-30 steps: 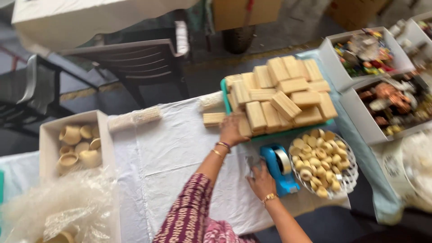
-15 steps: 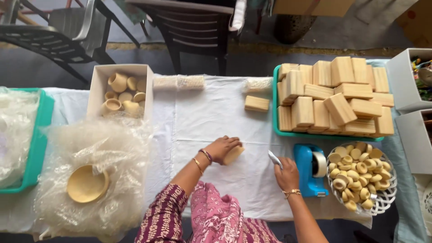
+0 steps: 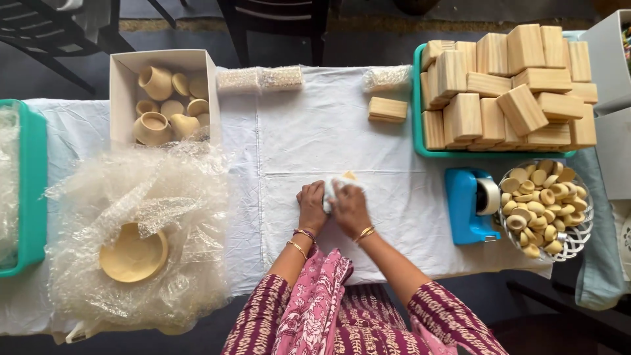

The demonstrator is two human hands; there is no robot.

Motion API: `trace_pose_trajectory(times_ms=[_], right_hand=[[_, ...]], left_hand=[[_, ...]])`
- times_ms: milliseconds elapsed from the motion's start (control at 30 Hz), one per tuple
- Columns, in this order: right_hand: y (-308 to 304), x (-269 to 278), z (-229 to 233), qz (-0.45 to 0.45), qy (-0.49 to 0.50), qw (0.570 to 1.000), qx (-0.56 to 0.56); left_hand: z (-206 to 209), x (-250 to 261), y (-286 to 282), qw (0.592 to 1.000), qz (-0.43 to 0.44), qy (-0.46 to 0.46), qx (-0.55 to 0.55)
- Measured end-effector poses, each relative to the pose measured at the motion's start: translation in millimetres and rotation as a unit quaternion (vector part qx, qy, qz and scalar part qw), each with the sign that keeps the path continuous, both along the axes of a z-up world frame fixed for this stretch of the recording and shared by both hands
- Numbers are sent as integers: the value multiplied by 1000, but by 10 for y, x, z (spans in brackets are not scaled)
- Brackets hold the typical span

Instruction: The person wipes a wooden block with a cloth, then places it on a sheet of bubble wrap. They fold the bubble wrap around the block and secure it with tape from a dispenser. The person repeats this process for another wooden block, wiping it before wrapping and taping it.

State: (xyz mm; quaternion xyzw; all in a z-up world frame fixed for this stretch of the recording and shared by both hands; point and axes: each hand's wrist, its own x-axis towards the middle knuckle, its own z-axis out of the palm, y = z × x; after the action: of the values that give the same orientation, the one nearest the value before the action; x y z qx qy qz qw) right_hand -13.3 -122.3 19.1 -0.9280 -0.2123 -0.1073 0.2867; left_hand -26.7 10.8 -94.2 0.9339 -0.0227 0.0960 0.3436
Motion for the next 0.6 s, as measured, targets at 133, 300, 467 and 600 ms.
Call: trace_pose_trajectory(times_ms=[133,300,467,600], right_hand=[[-106,2,-516,56,-7,998,11],[-156,121,-610,-86,2,996,28],[-125,28,-613,-12,5,1000,14],[-71,143,-355,-105,9,994,9]], left_hand=[[120,37,74,1000,14,-16,-18],[386,-8,75,998,-9,12,-58],[421,55,75,1000,15,-12,17],[654,41,102,997,-3,20,-74]])
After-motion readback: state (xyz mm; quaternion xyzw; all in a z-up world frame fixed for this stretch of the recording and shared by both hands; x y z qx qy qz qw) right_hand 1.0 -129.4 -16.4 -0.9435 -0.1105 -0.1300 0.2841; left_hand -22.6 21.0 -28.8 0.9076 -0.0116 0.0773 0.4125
